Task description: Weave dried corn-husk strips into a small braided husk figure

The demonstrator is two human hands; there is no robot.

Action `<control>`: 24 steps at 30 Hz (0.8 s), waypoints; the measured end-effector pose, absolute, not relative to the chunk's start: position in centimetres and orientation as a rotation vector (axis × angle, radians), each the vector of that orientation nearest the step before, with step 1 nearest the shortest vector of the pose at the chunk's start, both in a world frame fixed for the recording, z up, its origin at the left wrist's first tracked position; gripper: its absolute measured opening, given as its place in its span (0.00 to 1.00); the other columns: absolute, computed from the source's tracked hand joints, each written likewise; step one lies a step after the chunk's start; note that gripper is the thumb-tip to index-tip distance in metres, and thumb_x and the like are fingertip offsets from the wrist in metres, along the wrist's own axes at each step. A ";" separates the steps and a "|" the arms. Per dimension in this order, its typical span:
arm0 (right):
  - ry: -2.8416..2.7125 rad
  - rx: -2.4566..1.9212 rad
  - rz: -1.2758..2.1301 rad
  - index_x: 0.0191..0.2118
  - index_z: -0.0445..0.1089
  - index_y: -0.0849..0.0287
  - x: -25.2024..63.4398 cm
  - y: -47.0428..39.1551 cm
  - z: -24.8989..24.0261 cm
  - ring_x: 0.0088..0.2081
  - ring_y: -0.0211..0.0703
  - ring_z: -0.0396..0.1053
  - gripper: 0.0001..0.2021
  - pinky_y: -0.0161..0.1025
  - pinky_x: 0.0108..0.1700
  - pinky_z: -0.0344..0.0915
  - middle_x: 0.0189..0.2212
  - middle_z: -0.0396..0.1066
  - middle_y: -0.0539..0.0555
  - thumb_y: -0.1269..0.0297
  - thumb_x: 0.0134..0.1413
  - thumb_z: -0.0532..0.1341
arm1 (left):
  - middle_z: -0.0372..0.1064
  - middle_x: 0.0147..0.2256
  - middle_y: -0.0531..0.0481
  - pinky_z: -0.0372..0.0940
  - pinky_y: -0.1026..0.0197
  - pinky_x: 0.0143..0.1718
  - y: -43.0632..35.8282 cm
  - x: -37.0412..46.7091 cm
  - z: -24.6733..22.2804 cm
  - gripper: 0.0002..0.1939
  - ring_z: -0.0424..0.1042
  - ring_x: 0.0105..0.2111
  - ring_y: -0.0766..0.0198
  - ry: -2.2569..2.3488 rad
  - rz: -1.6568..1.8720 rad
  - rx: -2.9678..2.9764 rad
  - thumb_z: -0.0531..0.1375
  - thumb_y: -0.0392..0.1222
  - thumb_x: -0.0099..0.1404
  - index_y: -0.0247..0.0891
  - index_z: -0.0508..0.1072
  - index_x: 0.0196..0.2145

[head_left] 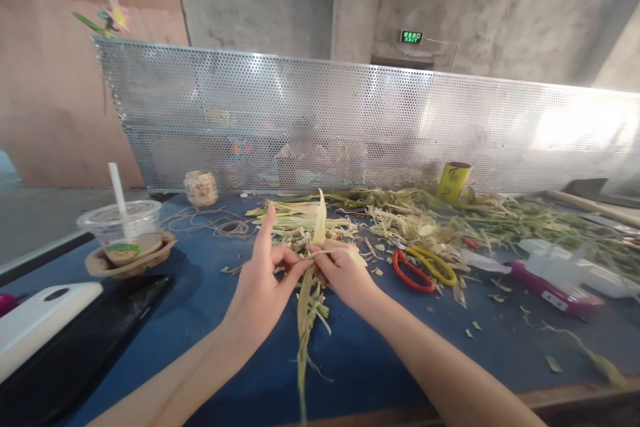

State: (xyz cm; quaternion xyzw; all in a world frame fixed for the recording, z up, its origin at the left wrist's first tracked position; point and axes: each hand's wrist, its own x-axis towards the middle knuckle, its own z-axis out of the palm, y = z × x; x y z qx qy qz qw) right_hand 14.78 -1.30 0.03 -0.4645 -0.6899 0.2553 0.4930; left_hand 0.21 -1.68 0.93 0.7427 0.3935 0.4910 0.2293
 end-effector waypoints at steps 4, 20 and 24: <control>-1.510 -1.109 0.726 0.15 0.52 0.57 14.7 -0.6 -0.5 0.13 0.30 0.49 0.19 0.30 0.17 0.48 0.10 0.51 0.43 0.57 0.54 0.52 | 0.70 0.26 0.55 0.65 0.58 0.42 -2.0 0.3 0.3 0.43 0.71 0.30 0.63 1.086 1.532 2.161 0.56 0.39 0.62 0.38 0.30 0.64; -1.506 -1.084 0.620 0.19 0.55 0.57 15.5 -0.7 0.0 0.15 0.31 0.50 0.16 0.31 0.18 0.49 0.12 0.53 0.44 0.55 0.53 0.53 | 0.70 0.23 0.57 0.64 0.61 0.30 -1.5 0.4 1.8 0.51 0.70 0.25 0.64 0.934 1.164 1.594 0.65 0.43 0.53 0.36 0.36 0.64; -1.663 -1.159 0.615 0.17 0.54 0.57 15.3 -1.3 0.5 0.17 0.31 0.52 0.15 0.31 0.20 0.50 0.14 0.55 0.44 0.61 0.51 0.54 | 0.68 0.21 0.58 0.62 0.63 0.27 -1.5 0.2 1.9 0.51 0.68 0.23 0.65 0.962 1.202 1.621 0.65 0.42 0.53 0.36 0.37 0.64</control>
